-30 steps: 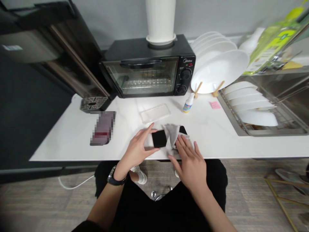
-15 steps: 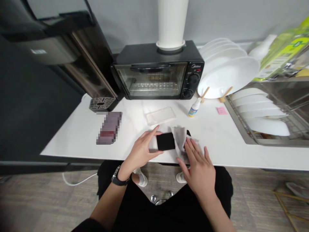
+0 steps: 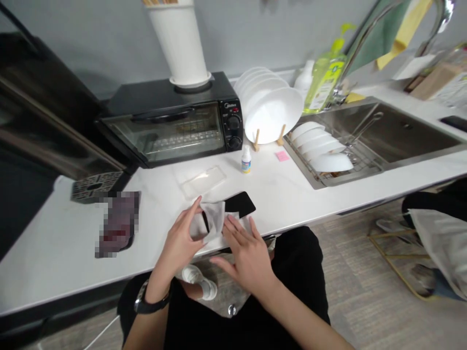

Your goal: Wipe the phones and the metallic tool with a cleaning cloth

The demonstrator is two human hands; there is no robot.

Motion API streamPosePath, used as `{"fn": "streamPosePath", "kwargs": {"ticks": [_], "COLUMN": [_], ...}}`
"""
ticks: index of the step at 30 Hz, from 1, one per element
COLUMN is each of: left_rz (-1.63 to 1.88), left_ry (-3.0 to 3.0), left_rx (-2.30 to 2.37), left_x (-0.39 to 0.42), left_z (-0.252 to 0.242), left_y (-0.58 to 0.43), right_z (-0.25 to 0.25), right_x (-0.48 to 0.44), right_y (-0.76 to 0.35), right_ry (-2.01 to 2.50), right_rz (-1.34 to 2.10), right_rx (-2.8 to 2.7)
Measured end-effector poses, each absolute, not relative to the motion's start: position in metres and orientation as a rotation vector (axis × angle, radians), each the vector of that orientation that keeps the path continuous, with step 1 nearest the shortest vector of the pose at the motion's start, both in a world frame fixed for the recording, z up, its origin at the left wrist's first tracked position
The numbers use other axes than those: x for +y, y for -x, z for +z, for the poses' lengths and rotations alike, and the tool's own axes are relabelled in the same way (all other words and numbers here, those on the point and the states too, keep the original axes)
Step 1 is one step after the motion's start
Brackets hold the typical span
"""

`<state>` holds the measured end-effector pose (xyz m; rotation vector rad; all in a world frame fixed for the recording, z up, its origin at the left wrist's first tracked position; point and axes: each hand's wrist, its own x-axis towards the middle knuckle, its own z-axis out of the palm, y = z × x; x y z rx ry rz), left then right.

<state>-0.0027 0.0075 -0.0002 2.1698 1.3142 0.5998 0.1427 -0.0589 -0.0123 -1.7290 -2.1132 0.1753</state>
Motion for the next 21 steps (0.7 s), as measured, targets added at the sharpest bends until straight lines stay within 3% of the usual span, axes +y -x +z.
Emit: {"fn": "streamPosePath", "kwargs": {"ticks": [6,12,21], "left_rz": [0.671,0.594,0.443], "left_ry": [-2.148,-2.202,-2.315], "left_rx": [1.298,1.364,1.354], "left_x": [0.005,0.006,0.006], "left_z": [-0.001,-0.003,0.006], "left_y": [0.007,0.012,0.001], "right_z": [-0.016,-0.015,-0.016], "right_x": [-0.03,-0.036,-0.043], "right_y": [-0.145,-0.102,-0.17], "right_ry": [1.853,1.634,1.764], "right_rz": [0.008,0.205,0.125], "right_rx": [-1.971,-2.183,-1.984]}}
